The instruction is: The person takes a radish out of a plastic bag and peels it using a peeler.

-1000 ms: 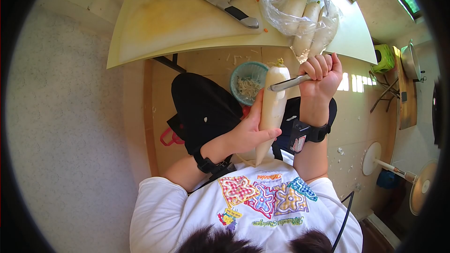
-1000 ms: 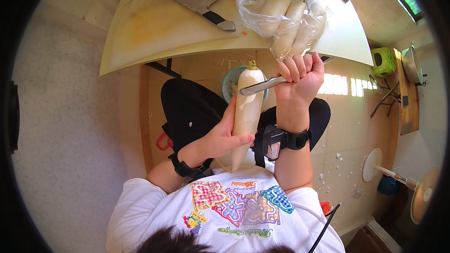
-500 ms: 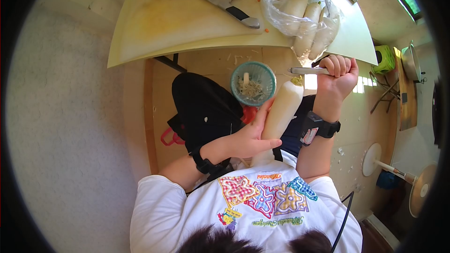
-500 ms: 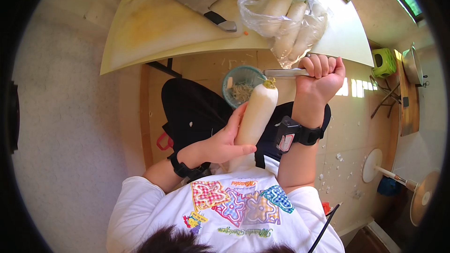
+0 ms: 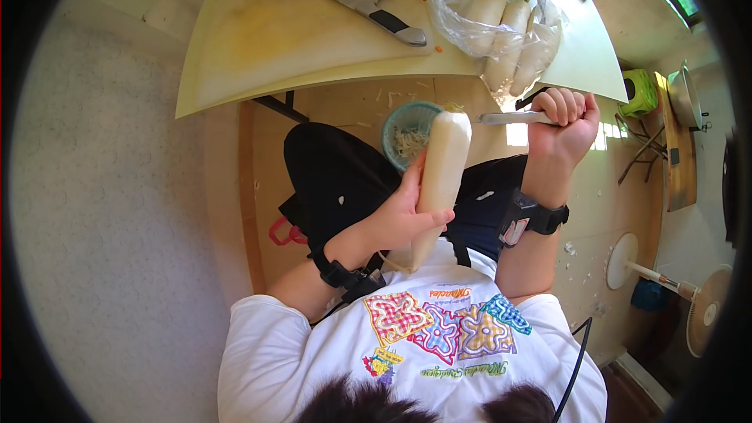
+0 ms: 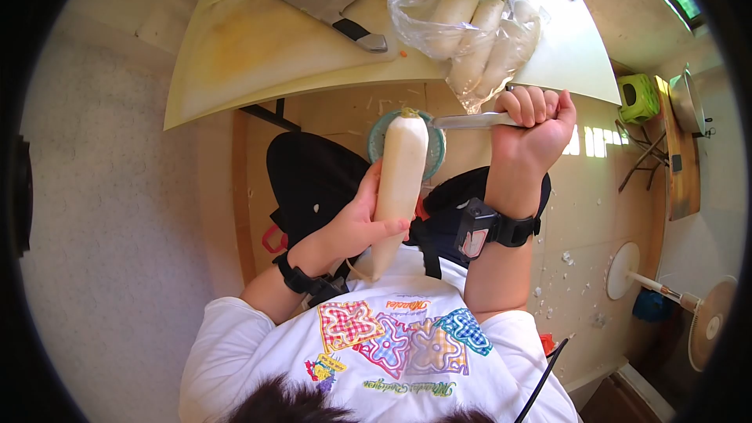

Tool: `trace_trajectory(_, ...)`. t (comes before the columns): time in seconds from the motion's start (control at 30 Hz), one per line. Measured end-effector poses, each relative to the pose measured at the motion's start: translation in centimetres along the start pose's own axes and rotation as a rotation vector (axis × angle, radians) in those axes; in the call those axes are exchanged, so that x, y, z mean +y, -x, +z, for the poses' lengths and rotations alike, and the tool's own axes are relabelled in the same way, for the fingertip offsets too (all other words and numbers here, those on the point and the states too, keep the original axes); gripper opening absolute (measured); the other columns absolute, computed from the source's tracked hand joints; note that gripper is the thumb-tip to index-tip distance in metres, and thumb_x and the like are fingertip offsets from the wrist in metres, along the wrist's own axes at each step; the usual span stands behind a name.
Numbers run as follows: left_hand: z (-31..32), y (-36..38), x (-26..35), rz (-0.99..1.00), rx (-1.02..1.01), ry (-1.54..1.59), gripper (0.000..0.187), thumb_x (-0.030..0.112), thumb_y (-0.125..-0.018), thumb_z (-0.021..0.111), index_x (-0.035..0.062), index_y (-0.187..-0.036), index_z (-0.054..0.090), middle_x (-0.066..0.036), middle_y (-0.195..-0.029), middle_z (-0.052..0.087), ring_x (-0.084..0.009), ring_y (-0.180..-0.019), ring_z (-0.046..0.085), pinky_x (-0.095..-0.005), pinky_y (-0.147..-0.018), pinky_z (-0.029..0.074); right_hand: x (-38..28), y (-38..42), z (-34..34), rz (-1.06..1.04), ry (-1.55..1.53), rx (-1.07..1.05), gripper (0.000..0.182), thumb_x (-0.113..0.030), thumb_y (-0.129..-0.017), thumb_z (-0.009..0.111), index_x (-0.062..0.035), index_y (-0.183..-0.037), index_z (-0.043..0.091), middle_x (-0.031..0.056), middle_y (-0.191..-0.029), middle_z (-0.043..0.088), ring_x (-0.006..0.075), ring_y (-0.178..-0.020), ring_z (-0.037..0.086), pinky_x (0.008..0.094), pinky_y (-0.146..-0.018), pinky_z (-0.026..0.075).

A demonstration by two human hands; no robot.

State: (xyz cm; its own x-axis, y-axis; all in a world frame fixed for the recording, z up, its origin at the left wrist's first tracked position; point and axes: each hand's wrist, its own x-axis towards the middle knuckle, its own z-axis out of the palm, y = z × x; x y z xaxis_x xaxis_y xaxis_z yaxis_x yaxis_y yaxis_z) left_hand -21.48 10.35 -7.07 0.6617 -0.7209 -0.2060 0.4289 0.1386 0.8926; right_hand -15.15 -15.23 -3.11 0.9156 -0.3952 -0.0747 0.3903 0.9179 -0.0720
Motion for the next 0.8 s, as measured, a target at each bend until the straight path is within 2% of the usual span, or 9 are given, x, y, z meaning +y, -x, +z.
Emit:
trace_trajectory(0.07,-0.3,-0.1,0.6,-0.073,0.061,0.109,0.094,0.005,-0.088,0.066,0.0148,-0.156,0.002,-0.010,-0.120,0.051,-0.0181,-0.097,0.059,-0.0356,-0.081,0.055,0.5,0.4,0.3,-0.006,-0.007,0.069,0.039,-0.022,-0.099,0.044,-0.0136,-0.062,0.036,-0.0034,-0.050,0.031,0.0104,-0.044,0.028,0.0267,-0.044,0.025)
trace_trajectory(0.13,-0.8,-0.2,0.1,-0.065,0.075,0.150,0.093,0.006,-0.088,0.066,0.0150,-0.156,0.004,-0.010,-0.117,0.052,-0.0187,-0.095,0.060,-0.0359,-0.080,0.056,0.9,0.9,0.2,0.173,-0.135,0.195,0.036,-0.021,-0.099,0.047,-0.0134,-0.065,0.038,-0.0039,-0.052,0.033,0.0101,-0.046,0.031,0.0267,-0.045,0.028)
trace_trajectory(0.2,-1.4,-0.3,0.2,-0.053,0.094,0.191,0.092,0.006,-0.088,0.067,0.0151,-0.156,0.006,-0.010,-0.114,0.053,-0.0193,-0.093,0.061,-0.0361,-0.079,0.056,2.0,2.1,0.1,0.234,-0.125,0.178,0.036,-0.022,-0.099,0.047,-0.0134,-0.065,0.039,-0.0042,-0.052,0.032,0.0098,-0.045,0.031,0.0265,-0.045,0.028)
trace_trajectory(0.27,-1.6,0.0,0.6,-0.073,0.085,0.198,0.092,0.003,-0.089,0.066,0.0139,-0.156,0.003,-0.009,-0.118,0.049,-0.0159,-0.090,0.061,-0.0317,-0.076,0.056,2.5,3.4,-0.5,0.349,-0.116,0.144,0.039,-0.025,-0.101,0.047,-0.0142,-0.065,0.038,-0.0052,-0.052,0.031,0.0089,-0.043,0.030,0.0255,-0.043,0.026)
trace_trajectory(0.37,-1.5,0.1,0.9,-0.083,0.068,0.195,0.092,0.003,-0.090,0.066,0.0138,-0.156,0.003,-0.008,-0.119,0.049,-0.0159,-0.095,0.060,-0.0315,-0.079,0.055,3.8,4.4,-0.9,0.359,-0.034,0.122,0.040,-0.027,-0.101,0.047,-0.0152,-0.064,0.038,-0.0054,-0.051,0.029,0.0084,-0.042,0.027,0.0251,-0.041,0.024)
trace_trajectory(0.47,-1.4,-0.2,0.0,0.009,0.083,0.183,0.093,0.003,-0.090,0.066,0.0143,-0.156,0.001,-0.008,-0.119,0.048,-0.0155,-0.100,0.058,-0.0324,-0.084,0.054,5.0,4.9,-1.6,0.316,0.028,0.192,0.044,-0.029,-0.101,0.046,-0.0158,-0.061,0.035,-0.0052,-0.050,0.028,0.0081,-0.041,0.026,0.0248,-0.040,0.022)
trace_trajectory(0.57,-1.1,-0.1,0.8,-0.002,0.054,0.253,0.095,0.003,-0.090,0.066,0.0150,-0.156,-0.001,-0.007,-0.117,0.049,-0.0155,-0.103,0.056,-0.0333,-0.088,0.053,5.5,5.0,-1.7,0.308,0.071,0.226,0.046,-0.032,-0.102,0.044,-0.0160,-0.060,0.034,-0.0051,-0.049,0.028,0.0082,-0.040,0.024,0.0250,-0.040,0.021)
trace_trajectory(0.63,-1.0,-0.2,1.0,-0.007,0.050,0.248,0.095,0.003,-0.090,0.066,0.0152,-0.156,-0.002,-0.008,-0.117,0.049,-0.0154,-0.102,0.056,-0.0336,-0.087,0.052,5.5,4.9,-2.2,0.360,0.061,0.171,0.047,-0.033,-0.102,0.043,-0.0161,-0.059,0.034,-0.0051,-0.048,0.027,0.0084,-0.040,0.023,0.0253,-0.039,0.020)
trace_trajectory(0.8,-0.8,-0.2,0.6,0.002,0.018,0.237,0.096,0.004,-0.091,0.066,0.0155,-0.156,-0.003,-0.008,-0.115,0.049,-0.0151,-0.099,0.056,-0.0338,-0.085,0.052,5.7,5.0,-2.4,0.349,0.079,0.186,0.047,-0.033,-0.103,0.042,-0.0159,-0.059,0.034,-0.0052,-0.048,0.027,0.0081,-0.039,0.023,0.0248,-0.039,0.020)
